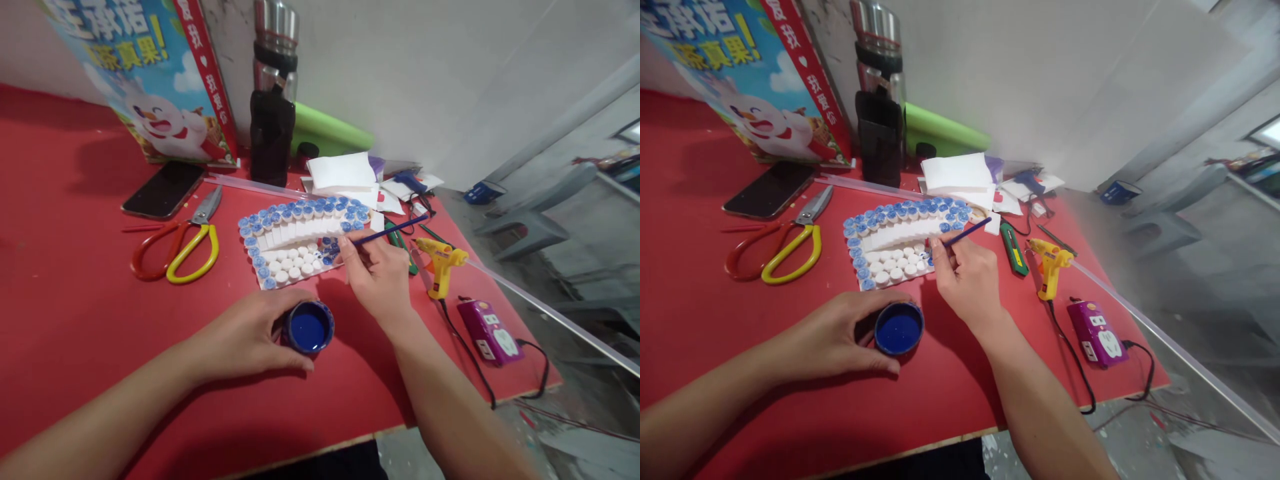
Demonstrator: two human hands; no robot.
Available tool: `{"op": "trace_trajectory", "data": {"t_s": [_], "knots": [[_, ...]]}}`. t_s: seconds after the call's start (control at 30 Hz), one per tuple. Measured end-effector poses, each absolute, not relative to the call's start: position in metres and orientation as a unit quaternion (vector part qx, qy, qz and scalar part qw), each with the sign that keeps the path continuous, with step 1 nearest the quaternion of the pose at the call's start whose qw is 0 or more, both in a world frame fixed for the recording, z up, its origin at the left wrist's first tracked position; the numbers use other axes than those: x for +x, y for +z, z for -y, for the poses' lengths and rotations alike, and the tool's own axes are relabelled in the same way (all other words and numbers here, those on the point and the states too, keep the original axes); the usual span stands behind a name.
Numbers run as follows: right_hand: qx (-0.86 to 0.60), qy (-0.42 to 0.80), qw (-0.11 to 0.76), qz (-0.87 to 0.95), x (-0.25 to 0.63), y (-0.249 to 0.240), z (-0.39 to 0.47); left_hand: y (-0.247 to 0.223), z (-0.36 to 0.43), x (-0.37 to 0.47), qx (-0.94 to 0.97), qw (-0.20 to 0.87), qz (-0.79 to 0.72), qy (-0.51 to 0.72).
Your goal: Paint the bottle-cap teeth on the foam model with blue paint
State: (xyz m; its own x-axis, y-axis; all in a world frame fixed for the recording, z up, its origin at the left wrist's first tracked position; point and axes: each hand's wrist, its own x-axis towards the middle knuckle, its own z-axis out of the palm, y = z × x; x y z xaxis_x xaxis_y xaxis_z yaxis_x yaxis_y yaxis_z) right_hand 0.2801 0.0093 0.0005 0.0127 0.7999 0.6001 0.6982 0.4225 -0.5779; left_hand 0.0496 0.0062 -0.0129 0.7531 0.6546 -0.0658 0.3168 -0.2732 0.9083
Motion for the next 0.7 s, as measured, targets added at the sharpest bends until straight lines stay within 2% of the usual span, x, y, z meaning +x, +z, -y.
{"op": "trace_trajectory", "data": {"t_s": [0.7], "knots": [[-0.527, 0.058, 0.477, 0.701, 0.278, -0.0014, -0.0104, -0.015, -0.0062, 0.0494, 0.785, 0.513, -0.302, 0.172]]}}
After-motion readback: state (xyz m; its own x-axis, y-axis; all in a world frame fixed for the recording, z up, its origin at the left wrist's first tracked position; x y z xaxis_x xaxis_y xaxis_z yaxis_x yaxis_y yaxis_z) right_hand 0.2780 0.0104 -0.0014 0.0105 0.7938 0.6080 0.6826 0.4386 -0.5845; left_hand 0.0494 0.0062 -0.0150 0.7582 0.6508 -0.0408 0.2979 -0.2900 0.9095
